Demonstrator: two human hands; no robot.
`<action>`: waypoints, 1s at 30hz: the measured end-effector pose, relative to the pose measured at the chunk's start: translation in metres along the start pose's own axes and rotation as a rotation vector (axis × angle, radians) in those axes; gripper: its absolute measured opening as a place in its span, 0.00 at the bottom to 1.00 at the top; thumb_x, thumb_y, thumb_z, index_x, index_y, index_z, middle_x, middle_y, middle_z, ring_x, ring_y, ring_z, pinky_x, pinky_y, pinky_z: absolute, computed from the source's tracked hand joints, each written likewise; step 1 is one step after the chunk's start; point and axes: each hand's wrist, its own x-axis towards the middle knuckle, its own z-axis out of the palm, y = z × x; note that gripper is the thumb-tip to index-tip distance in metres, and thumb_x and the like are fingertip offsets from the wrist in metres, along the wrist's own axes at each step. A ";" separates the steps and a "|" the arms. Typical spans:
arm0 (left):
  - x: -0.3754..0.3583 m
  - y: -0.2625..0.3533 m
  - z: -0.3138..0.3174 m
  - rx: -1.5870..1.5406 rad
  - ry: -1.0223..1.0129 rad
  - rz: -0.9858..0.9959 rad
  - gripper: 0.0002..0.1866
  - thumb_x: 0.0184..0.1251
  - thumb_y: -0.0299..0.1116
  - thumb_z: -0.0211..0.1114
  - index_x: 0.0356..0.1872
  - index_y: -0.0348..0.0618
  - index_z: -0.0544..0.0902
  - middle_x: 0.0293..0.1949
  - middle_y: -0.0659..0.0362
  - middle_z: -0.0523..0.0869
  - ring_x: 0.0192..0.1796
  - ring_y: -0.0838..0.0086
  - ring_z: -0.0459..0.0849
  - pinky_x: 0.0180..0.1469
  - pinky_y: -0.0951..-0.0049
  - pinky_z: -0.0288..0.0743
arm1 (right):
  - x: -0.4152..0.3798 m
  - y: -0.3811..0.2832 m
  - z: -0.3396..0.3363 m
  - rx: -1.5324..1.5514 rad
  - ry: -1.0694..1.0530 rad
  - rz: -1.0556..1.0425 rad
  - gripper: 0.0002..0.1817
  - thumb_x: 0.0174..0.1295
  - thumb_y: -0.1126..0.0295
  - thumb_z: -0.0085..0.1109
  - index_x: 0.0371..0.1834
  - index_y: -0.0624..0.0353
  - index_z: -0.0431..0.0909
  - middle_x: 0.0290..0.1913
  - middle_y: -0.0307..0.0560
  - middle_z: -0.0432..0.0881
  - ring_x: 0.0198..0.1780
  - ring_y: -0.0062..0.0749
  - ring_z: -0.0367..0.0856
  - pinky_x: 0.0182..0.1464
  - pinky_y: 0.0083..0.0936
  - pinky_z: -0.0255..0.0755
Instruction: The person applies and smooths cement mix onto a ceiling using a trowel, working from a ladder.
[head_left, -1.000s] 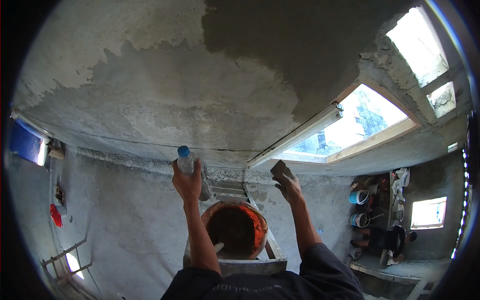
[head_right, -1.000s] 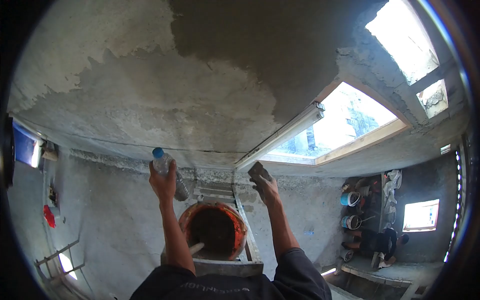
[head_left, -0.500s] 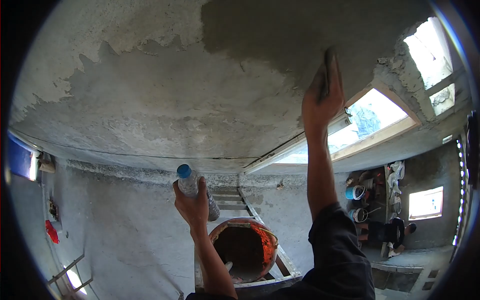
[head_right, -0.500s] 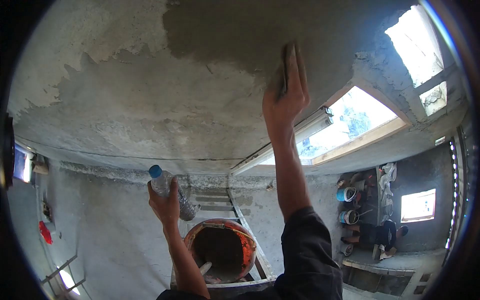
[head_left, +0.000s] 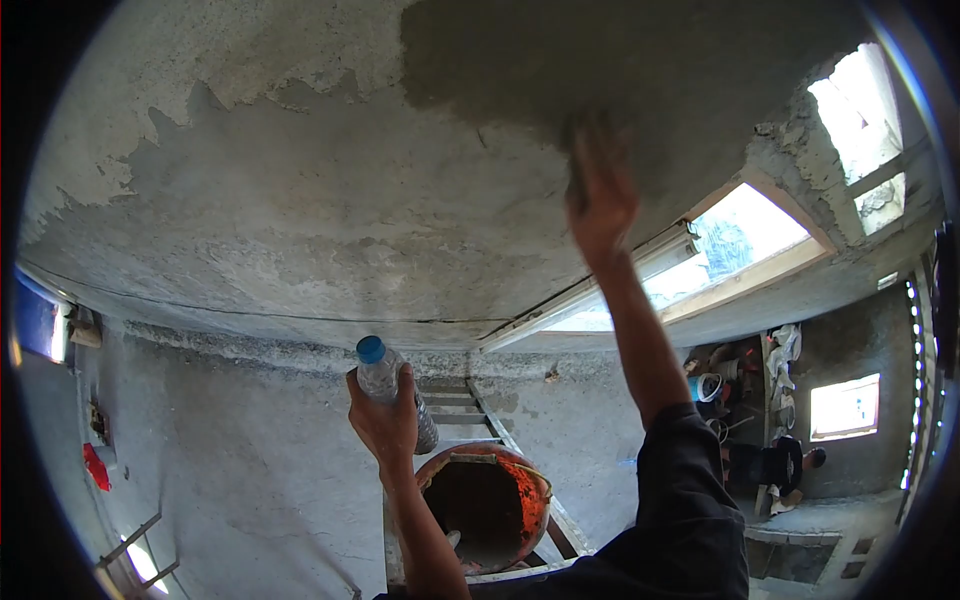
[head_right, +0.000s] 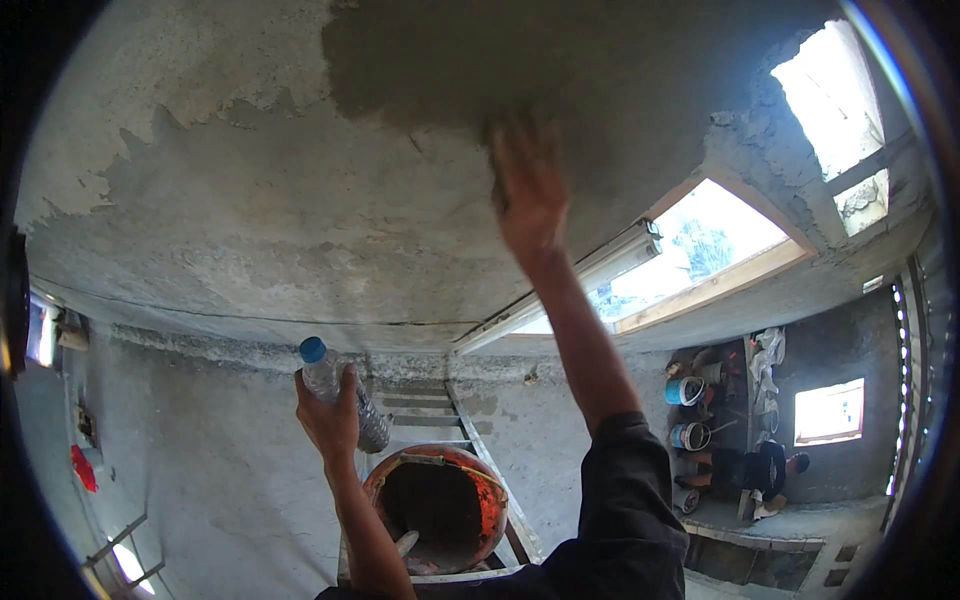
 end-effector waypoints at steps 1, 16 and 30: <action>-0.001 0.000 -0.001 0.008 -0.003 0.001 0.20 0.54 0.38 0.71 0.42 0.38 0.75 0.36 0.48 0.86 0.39 0.55 0.86 0.41 0.58 0.77 | 0.017 0.007 -0.007 -0.062 0.110 0.021 0.32 0.47 0.82 0.61 0.60 0.56 0.73 0.63 0.49 0.73 0.67 0.51 0.66 0.69 0.44 0.61; -0.002 0.000 0.001 0.055 -0.004 0.042 0.21 0.55 0.40 0.71 0.41 0.37 0.74 0.35 0.46 0.85 0.38 0.51 0.86 0.39 0.58 0.77 | 0.032 0.016 -0.014 -0.053 0.028 0.018 0.34 0.45 0.84 0.58 0.61 0.59 0.71 0.66 0.53 0.68 0.68 0.51 0.65 0.66 0.43 0.67; -0.002 0.003 0.000 0.014 -0.074 -0.013 0.27 0.54 0.44 0.71 0.47 0.31 0.75 0.38 0.42 0.85 0.42 0.49 0.85 0.42 0.56 0.75 | 0.013 0.009 -0.014 -0.035 -0.027 0.121 0.33 0.48 0.83 0.56 0.64 0.60 0.69 0.67 0.53 0.67 0.69 0.51 0.64 0.67 0.42 0.65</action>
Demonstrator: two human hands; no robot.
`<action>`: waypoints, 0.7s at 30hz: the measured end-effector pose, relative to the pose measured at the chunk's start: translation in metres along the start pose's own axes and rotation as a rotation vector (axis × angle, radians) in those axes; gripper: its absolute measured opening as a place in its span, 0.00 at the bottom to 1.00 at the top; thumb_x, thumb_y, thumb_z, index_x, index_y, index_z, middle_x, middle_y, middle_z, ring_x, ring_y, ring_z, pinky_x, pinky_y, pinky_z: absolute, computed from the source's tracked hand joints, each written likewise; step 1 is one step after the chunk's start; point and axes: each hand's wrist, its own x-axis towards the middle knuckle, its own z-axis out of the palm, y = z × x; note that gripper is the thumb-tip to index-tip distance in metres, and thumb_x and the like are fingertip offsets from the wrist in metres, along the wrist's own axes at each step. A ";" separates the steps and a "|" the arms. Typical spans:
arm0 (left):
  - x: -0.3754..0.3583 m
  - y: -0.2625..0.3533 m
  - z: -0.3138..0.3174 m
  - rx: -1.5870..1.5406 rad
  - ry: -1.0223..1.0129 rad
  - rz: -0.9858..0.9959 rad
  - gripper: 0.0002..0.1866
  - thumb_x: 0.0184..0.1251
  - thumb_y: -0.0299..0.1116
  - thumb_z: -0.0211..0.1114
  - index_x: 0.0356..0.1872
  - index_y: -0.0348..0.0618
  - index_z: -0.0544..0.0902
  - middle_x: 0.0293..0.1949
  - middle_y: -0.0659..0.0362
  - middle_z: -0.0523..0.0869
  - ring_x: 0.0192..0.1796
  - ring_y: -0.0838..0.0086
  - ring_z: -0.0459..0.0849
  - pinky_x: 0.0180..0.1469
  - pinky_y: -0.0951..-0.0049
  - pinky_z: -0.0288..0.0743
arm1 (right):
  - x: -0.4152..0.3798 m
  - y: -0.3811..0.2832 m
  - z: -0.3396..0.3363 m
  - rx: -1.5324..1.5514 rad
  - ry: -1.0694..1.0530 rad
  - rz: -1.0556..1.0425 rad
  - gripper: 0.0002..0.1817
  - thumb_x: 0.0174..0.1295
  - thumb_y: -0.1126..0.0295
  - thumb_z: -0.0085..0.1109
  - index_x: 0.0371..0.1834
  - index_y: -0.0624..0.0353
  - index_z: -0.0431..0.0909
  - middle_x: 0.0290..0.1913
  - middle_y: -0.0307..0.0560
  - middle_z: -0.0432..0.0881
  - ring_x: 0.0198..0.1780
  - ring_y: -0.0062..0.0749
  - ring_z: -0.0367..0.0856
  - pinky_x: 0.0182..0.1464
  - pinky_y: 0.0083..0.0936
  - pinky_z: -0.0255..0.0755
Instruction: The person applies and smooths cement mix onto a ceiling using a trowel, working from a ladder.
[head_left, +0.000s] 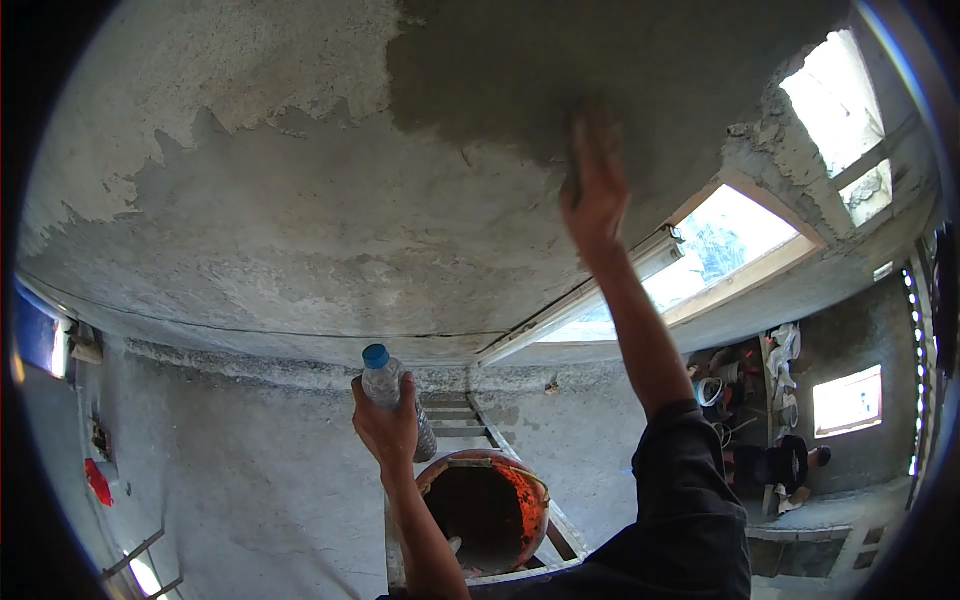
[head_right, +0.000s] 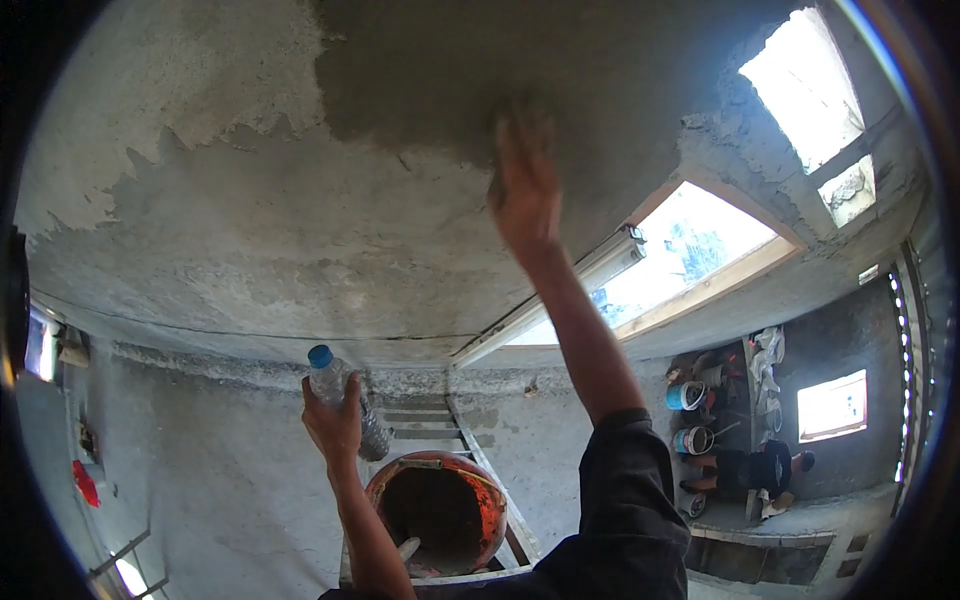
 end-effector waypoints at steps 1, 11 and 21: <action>-0.001 0.001 0.000 0.004 0.003 0.002 0.27 0.54 0.44 0.71 0.47 0.31 0.75 0.38 0.42 0.85 0.42 0.49 0.85 0.42 0.56 0.75 | 0.020 0.008 -0.002 -0.021 0.114 -0.049 0.34 0.48 0.83 0.56 0.64 0.60 0.69 0.67 0.53 0.67 0.69 0.51 0.63 0.68 0.42 0.63; 0.001 -0.006 0.002 0.018 0.041 0.060 0.24 0.55 0.42 0.71 0.44 0.35 0.74 0.35 0.44 0.85 0.38 0.49 0.85 0.39 0.55 0.75 | -0.051 -0.021 0.022 0.001 -0.235 -0.200 0.26 0.51 0.84 0.55 0.57 0.60 0.75 0.64 0.50 0.71 0.66 0.45 0.68 0.67 0.39 0.66; -0.003 -0.003 0.004 0.005 -0.009 0.036 0.25 0.54 0.42 0.71 0.45 0.34 0.75 0.36 0.45 0.85 0.40 0.49 0.84 0.40 0.55 0.75 | 0.030 0.024 -0.011 -0.157 -0.193 -0.378 0.24 0.52 0.84 0.52 0.55 0.61 0.76 0.62 0.48 0.73 0.65 0.46 0.70 0.64 0.38 0.70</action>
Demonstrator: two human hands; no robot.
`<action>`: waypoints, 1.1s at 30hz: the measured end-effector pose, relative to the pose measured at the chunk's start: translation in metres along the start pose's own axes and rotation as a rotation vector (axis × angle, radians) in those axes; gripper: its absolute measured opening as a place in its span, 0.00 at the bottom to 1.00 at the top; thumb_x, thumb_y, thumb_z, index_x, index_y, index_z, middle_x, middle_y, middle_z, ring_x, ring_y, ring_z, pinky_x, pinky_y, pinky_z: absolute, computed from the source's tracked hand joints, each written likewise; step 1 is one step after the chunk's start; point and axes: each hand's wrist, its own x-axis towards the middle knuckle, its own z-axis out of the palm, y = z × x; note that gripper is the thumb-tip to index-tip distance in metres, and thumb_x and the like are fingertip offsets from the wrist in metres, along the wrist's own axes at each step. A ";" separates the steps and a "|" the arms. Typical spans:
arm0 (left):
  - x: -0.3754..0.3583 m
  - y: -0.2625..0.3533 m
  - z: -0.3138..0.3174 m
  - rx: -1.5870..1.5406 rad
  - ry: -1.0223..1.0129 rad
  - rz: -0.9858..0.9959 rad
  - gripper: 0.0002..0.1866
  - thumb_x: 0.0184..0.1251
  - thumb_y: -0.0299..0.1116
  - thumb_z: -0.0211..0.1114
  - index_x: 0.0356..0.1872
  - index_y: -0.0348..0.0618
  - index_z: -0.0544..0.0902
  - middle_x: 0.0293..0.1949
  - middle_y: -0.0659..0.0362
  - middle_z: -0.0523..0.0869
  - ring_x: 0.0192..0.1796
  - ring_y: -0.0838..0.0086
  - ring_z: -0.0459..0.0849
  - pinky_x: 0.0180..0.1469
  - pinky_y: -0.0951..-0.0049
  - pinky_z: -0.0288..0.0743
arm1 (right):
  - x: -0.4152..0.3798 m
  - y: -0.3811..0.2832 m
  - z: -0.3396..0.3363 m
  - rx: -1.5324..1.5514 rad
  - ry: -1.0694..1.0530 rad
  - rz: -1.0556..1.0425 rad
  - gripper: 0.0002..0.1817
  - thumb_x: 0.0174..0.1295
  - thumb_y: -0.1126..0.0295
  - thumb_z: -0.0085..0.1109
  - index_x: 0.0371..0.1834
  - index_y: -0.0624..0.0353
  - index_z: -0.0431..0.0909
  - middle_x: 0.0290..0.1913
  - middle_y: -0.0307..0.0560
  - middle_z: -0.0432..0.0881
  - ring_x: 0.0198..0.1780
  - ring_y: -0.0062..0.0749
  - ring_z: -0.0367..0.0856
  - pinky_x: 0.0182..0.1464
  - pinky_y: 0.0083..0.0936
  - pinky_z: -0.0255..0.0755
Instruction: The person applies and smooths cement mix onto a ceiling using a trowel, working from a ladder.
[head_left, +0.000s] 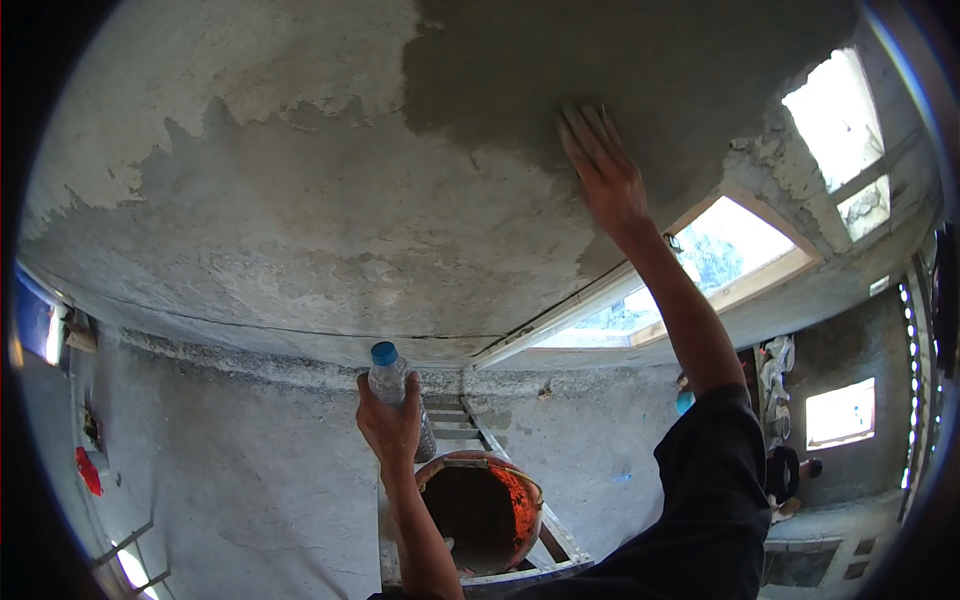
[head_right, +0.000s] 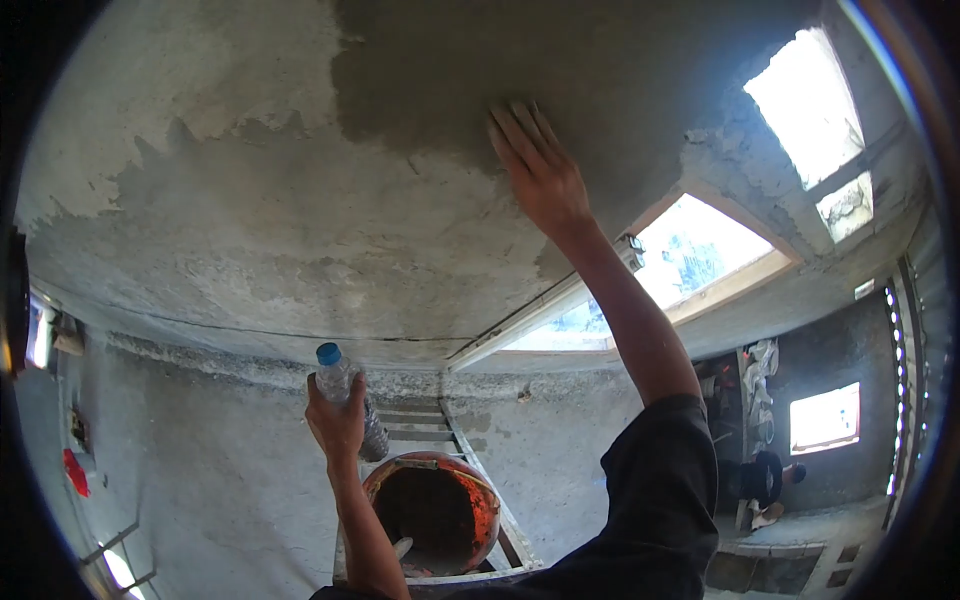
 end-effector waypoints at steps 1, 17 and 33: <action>0.001 -0.001 0.000 -0.011 0.011 -0.008 0.25 0.54 0.42 0.71 0.45 0.34 0.75 0.36 0.45 0.85 0.40 0.49 0.84 0.40 0.55 0.75 | -0.025 0.003 0.007 0.044 -0.049 -0.003 0.24 0.51 0.85 0.52 0.55 0.61 0.76 0.63 0.48 0.73 0.65 0.46 0.70 0.63 0.37 0.71; 0.001 -0.002 0.000 0.034 0.005 0.029 0.24 0.54 0.41 0.71 0.44 0.32 0.75 0.35 0.43 0.85 0.38 0.48 0.85 0.38 0.55 0.75 | -0.033 -0.009 0.022 0.003 0.014 0.033 0.25 0.51 0.85 0.51 0.57 0.63 0.75 0.63 0.52 0.71 0.65 0.47 0.70 0.67 0.42 0.66; 0.001 -0.001 0.001 0.037 -0.007 0.017 0.24 0.53 0.42 0.72 0.43 0.35 0.75 0.35 0.43 0.85 0.38 0.47 0.84 0.39 0.54 0.75 | -0.052 -0.035 0.047 0.085 -0.063 0.085 0.32 0.47 0.86 0.52 0.62 0.62 0.70 0.66 0.52 0.68 0.67 0.51 0.65 0.68 0.42 0.64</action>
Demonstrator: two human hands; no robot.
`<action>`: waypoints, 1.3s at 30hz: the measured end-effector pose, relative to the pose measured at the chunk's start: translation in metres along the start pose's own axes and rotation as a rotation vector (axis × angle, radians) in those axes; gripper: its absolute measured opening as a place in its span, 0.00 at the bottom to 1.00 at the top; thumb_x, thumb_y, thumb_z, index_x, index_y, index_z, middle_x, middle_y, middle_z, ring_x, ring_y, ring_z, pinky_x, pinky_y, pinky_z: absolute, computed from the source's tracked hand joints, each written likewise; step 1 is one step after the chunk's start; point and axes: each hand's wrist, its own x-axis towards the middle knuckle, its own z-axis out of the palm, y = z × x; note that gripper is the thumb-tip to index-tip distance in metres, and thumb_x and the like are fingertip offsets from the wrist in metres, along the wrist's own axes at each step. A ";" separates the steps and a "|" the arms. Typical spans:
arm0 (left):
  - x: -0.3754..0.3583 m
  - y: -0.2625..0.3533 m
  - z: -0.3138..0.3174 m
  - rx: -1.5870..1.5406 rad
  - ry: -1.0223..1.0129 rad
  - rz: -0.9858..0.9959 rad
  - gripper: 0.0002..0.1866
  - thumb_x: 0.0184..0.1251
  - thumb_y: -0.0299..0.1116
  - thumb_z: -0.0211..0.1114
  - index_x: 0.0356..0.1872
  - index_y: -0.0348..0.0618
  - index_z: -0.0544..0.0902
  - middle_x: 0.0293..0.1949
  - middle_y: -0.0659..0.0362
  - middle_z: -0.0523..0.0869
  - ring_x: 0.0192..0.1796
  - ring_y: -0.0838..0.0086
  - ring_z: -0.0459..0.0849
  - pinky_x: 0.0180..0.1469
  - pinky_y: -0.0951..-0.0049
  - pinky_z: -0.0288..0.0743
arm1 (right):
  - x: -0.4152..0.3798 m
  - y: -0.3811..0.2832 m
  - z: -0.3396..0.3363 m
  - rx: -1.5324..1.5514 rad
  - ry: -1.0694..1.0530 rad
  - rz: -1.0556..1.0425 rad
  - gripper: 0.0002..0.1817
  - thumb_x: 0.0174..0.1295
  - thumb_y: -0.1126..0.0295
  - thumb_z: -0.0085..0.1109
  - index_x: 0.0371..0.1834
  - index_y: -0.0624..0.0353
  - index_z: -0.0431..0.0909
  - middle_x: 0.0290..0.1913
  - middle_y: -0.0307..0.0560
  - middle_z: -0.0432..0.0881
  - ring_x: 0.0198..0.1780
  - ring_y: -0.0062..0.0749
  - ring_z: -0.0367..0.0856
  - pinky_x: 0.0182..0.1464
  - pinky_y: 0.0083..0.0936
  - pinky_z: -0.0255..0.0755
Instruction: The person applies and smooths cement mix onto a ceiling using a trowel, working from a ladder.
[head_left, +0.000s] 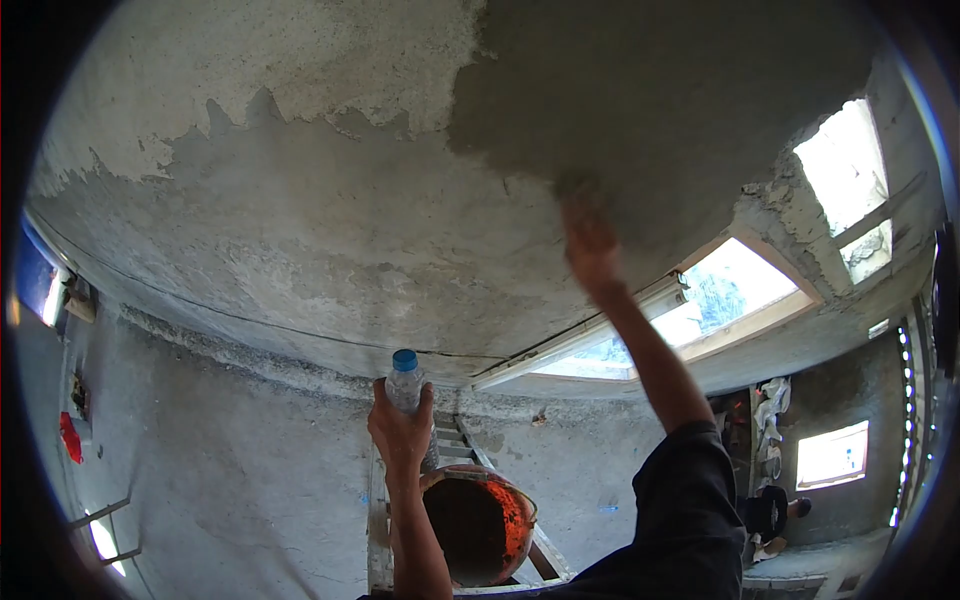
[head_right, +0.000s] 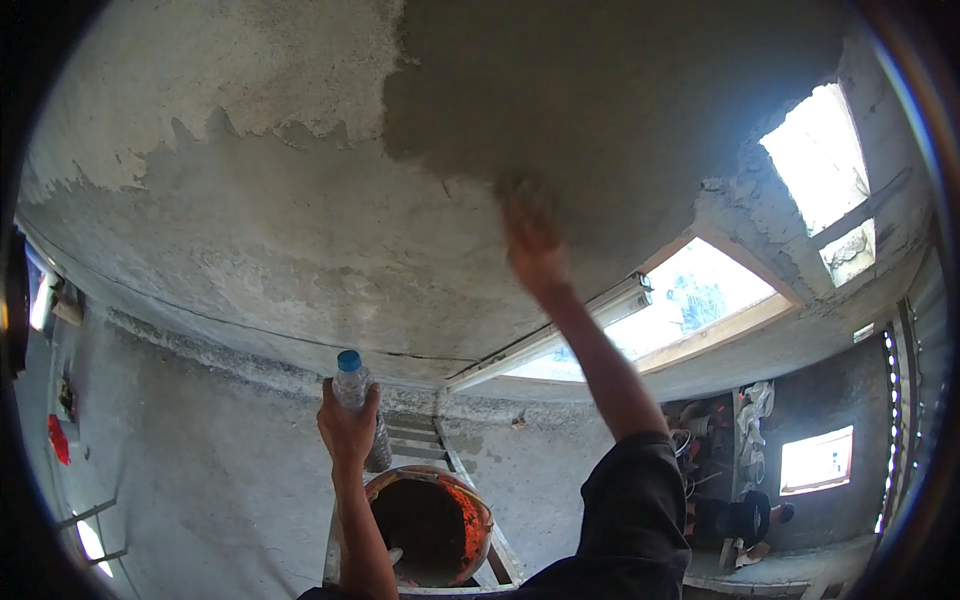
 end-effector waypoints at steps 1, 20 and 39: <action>0.000 0.000 0.000 -0.006 0.002 0.001 0.24 0.53 0.42 0.72 0.43 0.35 0.75 0.35 0.43 0.85 0.38 0.47 0.84 0.39 0.54 0.75 | -0.021 -0.018 0.009 0.046 -0.078 -0.025 0.32 0.47 0.85 0.53 0.62 0.62 0.70 0.66 0.52 0.68 0.67 0.50 0.66 0.68 0.40 0.65; -0.001 -0.003 0.002 0.023 -0.014 0.011 0.24 0.53 0.42 0.72 0.43 0.35 0.75 0.35 0.44 0.85 0.39 0.48 0.84 0.40 0.54 0.76 | 0.034 -0.021 0.006 0.072 0.083 0.160 0.35 0.44 0.88 0.52 0.63 0.61 0.70 0.67 0.53 0.67 0.67 0.55 0.65 0.64 0.40 0.69; -0.002 0.002 0.002 0.041 -0.033 0.025 0.29 0.53 0.44 0.72 0.48 0.30 0.75 0.39 0.41 0.84 0.43 0.45 0.83 0.44 0.55 0.75 | -0.169 -0.133 -0.021 1.981 0.098 2.055 0.17 0.63 0.75 0.56 0.55 0.69 0.72 0.51 0.54 0.78 0.56 0.39 0.77 0.56 0.27 0.78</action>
